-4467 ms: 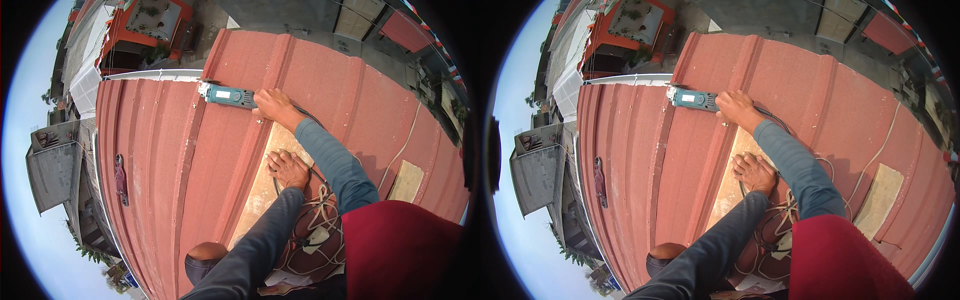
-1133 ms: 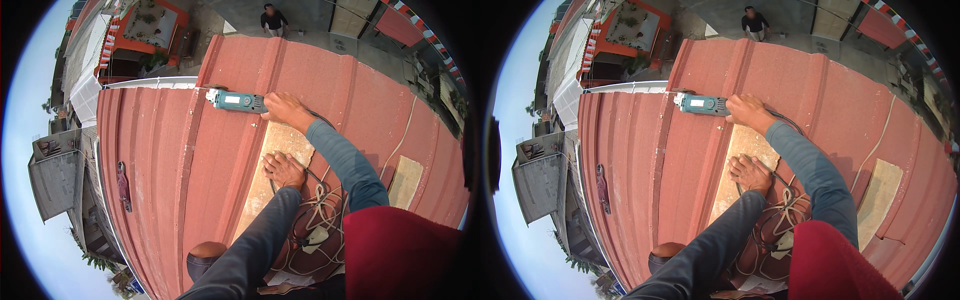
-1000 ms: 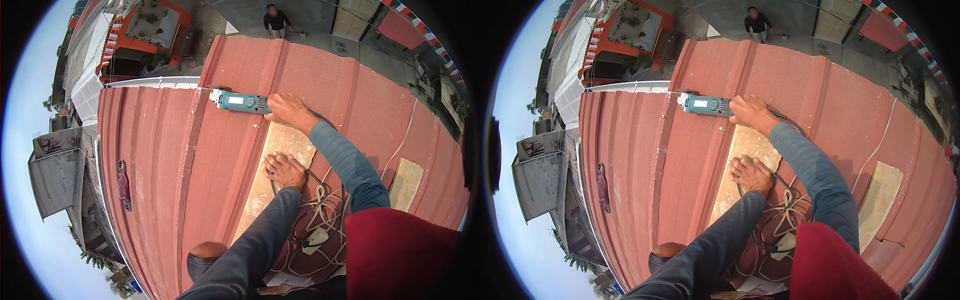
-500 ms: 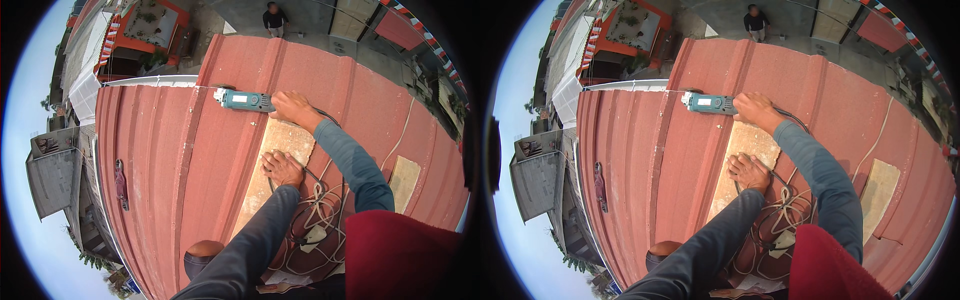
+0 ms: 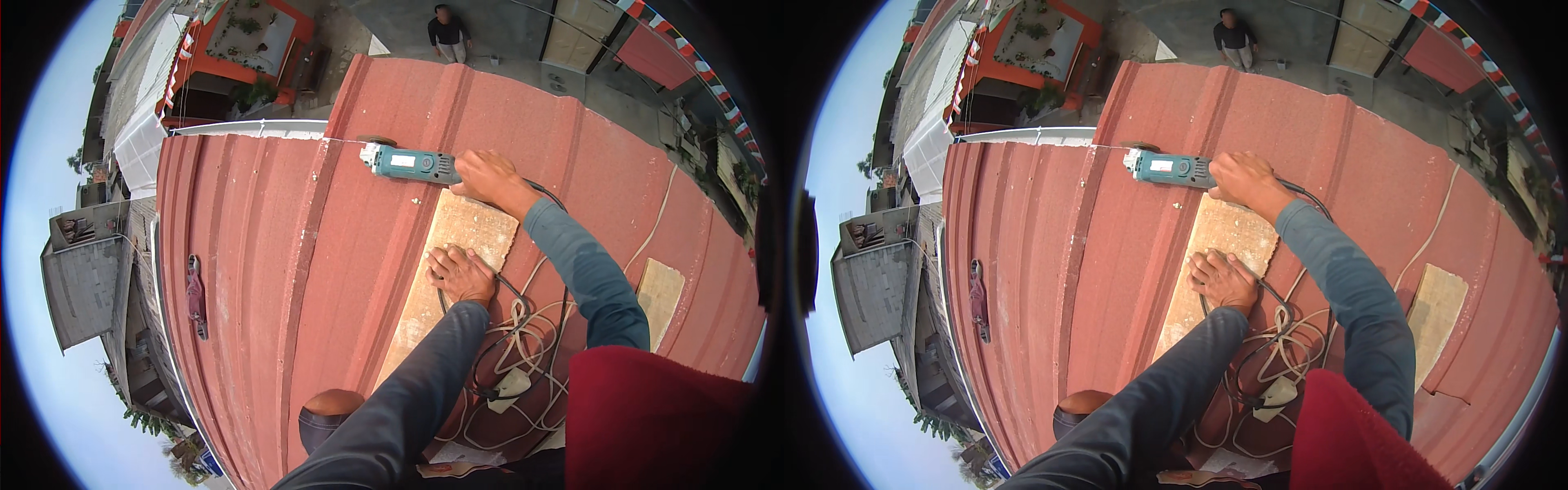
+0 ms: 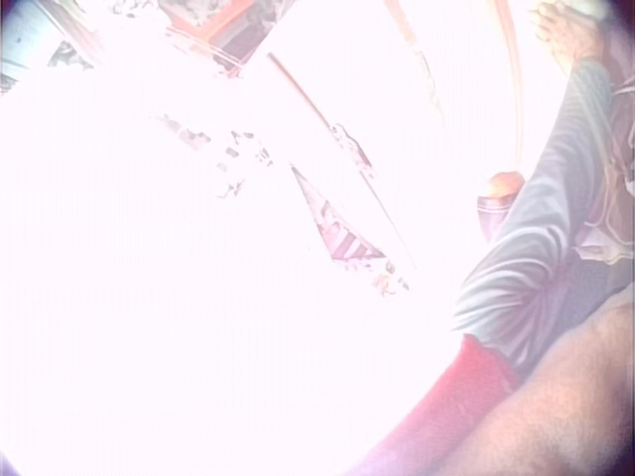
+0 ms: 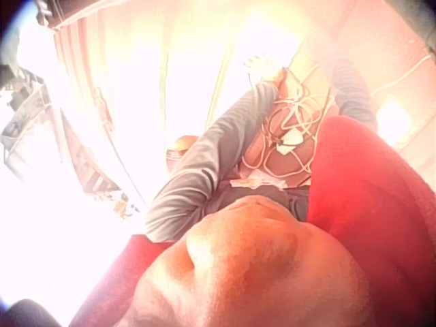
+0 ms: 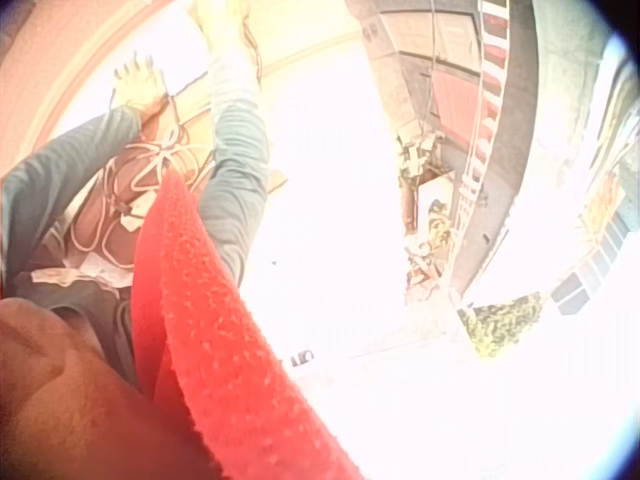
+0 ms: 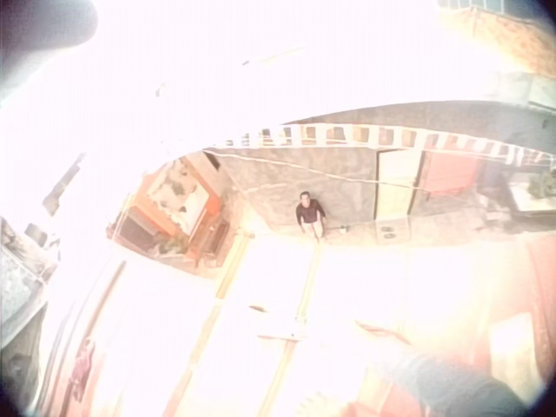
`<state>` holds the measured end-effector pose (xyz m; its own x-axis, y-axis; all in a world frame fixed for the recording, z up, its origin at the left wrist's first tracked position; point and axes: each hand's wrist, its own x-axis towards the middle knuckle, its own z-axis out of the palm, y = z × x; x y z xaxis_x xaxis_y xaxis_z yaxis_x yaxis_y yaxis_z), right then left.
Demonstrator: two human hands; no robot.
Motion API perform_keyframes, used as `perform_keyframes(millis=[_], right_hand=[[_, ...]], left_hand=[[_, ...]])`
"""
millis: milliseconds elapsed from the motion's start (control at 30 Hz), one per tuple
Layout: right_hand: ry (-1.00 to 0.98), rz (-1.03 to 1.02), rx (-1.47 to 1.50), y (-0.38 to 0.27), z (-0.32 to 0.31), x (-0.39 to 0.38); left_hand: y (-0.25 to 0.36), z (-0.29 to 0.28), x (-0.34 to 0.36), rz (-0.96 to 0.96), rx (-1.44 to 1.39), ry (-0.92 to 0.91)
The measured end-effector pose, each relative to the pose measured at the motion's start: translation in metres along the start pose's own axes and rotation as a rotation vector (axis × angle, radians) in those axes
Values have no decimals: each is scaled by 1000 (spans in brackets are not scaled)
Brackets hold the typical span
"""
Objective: The person places a metal trim piece along the edge of a roof and uses an angle grinder to cut a strip of wood while working on the red metal roof surface.
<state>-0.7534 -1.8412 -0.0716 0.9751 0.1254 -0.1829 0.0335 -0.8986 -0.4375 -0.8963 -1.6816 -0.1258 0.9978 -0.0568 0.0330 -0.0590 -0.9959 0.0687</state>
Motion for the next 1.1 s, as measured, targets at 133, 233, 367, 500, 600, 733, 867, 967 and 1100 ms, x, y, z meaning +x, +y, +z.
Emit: perform_keyframes(millis=[133, 233, 367, 500, 600, 733, 867, 967, 1100], right_hand=[[-20, 27, 16, -1, -1, -2], [-21, 29, 10, 0, -1, -2], [-13, 16, -4, 1, -5, -6], [-53, 51, -4, -4, -13, -12], [-85, 68, -18, -4, -17, -16], [-57, 59, -7, -2, -14, -21], [-55, 79, 6, -2, -20, -26], [-37, 60, 31, 3, -17, -29], [-5, 21, 47, 7, -16, -27]], left_hand=[[2, 1, 0, -4, 8, 9], [1, 1, 0, -5, 11, 17], [1, 0, 1, -9, 1, 6], [0, 0, 1, -4, 3, 4], [2, -2, 1, 3, 5, 6], [2, -1, 0, 3, -1, 4], [-1, 1, 0, 3, 3, 1], [0, 1, 0, -7, 8, -14], [1, 0, 0, -17, -5, -8]])
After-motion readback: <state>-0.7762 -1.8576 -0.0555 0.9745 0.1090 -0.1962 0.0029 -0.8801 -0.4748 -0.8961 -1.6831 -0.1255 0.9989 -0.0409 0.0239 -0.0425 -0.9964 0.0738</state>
